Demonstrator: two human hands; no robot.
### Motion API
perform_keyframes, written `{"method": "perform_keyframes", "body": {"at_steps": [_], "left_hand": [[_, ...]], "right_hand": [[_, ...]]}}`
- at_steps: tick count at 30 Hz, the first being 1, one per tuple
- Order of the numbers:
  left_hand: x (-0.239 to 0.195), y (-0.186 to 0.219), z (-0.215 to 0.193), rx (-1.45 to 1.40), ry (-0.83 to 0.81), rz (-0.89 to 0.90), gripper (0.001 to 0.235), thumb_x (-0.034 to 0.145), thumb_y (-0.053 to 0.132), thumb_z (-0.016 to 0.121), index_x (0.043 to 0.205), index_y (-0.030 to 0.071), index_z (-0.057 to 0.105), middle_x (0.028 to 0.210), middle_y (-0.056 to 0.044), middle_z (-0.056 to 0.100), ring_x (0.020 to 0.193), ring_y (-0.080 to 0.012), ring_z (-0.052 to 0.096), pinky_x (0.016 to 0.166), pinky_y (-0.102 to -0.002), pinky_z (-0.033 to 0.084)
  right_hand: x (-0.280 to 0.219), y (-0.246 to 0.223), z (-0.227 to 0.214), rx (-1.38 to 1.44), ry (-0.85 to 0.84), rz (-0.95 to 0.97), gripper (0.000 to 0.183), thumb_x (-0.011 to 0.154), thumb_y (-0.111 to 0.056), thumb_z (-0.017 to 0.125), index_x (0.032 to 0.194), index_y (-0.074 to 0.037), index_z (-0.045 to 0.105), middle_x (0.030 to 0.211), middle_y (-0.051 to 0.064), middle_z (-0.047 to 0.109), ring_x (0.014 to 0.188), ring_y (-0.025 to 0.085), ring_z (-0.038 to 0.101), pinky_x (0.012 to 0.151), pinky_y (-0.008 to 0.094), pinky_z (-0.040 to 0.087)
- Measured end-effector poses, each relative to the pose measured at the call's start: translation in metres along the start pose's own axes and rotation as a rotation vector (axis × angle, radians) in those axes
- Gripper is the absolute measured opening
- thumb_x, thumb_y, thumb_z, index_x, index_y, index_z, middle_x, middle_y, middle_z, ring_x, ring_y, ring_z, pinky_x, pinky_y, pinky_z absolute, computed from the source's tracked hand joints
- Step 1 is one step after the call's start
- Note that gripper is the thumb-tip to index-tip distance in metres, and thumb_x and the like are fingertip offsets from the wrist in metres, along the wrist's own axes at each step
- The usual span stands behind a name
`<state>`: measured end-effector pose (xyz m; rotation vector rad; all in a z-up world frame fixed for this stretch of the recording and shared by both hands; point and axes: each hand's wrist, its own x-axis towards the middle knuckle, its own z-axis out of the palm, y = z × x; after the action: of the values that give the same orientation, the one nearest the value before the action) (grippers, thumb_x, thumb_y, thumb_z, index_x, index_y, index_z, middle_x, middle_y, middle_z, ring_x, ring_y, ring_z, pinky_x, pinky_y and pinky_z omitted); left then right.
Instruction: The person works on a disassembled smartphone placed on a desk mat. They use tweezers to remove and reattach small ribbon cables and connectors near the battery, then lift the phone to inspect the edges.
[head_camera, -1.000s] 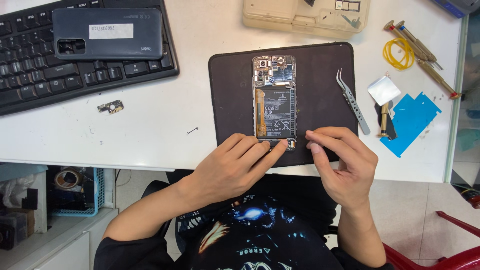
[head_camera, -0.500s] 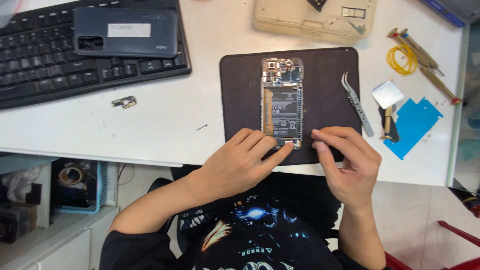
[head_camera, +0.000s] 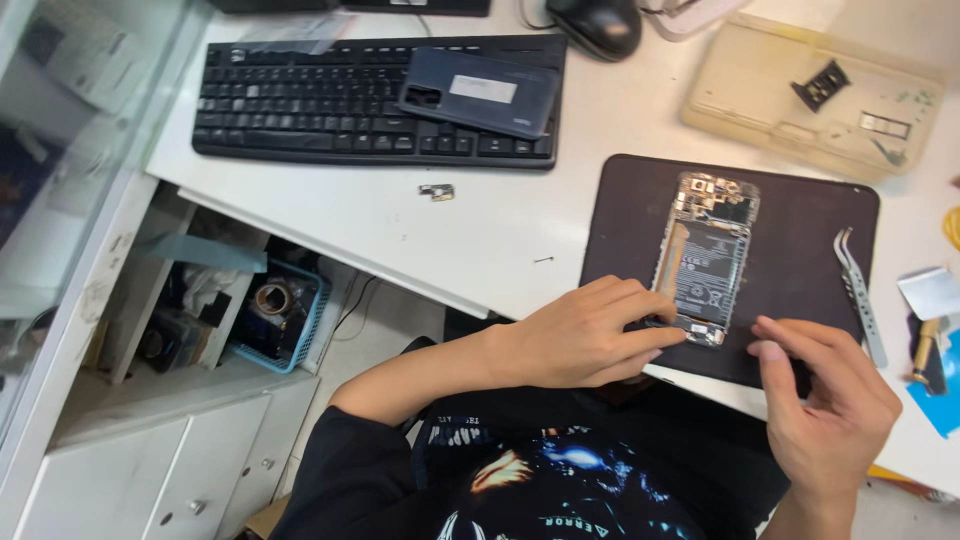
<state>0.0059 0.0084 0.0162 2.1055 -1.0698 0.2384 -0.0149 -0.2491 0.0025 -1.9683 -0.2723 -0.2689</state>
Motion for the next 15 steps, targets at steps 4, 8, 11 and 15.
{"method": "perform_keyframes", "body": {"at_steps": [4, 8, 11, 15], "left_hand": [[-0.010, -0.011, -0.023, 0.042, -0.026, -0.006, 0.037, 0.092, 0.012, 0.073, 0.127, 0.005, 0.065, 0.128, -0.009, 0.063, 0.116, -0.0256, 0.063, 0.099, -0.040, 0.053], [-0.015, -0.055, -0.098, 0.419, 0.086, -0.190, 0.045, 0.087, 0.008, 0.076, 0.131, 0.015, 0.067, 0.132, -0.008, 0.065, 0.128, -0.0276, 0.059, 0.113, -0.046, 0.044], [-0.010, -0.100, -0.178, 0.702, -0.095, -0.180, 0.071, 0.073, 0.026, 0.090, 0.135, 0.004, 0.062, 0.140, -0.015, 0.058, 0.134, -0.0350, 0.050, 0.109, -0.050, 0.038], [0.000, -0.140, -0.213, 0.523, -0.223, -0.375, 0.088, 0.065, 0.037, 0.093, 0.139, 0.003, 0.060, 0.142, -0.013, 0.055, 0.131, -0.0386, 0.048, 0.110, -0.048, 0.040]], "right_hand": [[0.001, 0.001, 0.000, -0.018, 0.008, -0.001, 0.014, 0.104, 0.009, 0.066, 0.117, 0.008, 0.070, 0.111, 0.016, 0.069, 0.095, 0.017, 0.070, 0.084, 0.023, 0.058], [0.001, -0.002, 0.001, -0.026, 0.017, 0.021, 0.018, 0.100, 0.008, 0.066, 0.117, 0.007, 0.071, 0.108, 0.015, 0.070, 0.094, 0.016, 0.069, 0.084, 0.023, 0.057], [0.003, -0.006, 0.003, -0.040, 0.023, -0.005, 0.015, 0.099, 0.008, 0.067, 0.114, 0.008, 0.071, 0.107, 0.015, 0.070, 0.093, 0.015, 0.068, 0.083, 0.023, 0.056], [0.009, -0.009, 0.002, -0.035, 0.023, -0.037, 0.020, 0.096, 0.009, 0.066, 0.115, 0.007, 0.072, 0.109, 0.014, 0.070, 0.096, 0.016, 0.068, 0.087, 0.025, 0.056]]}}
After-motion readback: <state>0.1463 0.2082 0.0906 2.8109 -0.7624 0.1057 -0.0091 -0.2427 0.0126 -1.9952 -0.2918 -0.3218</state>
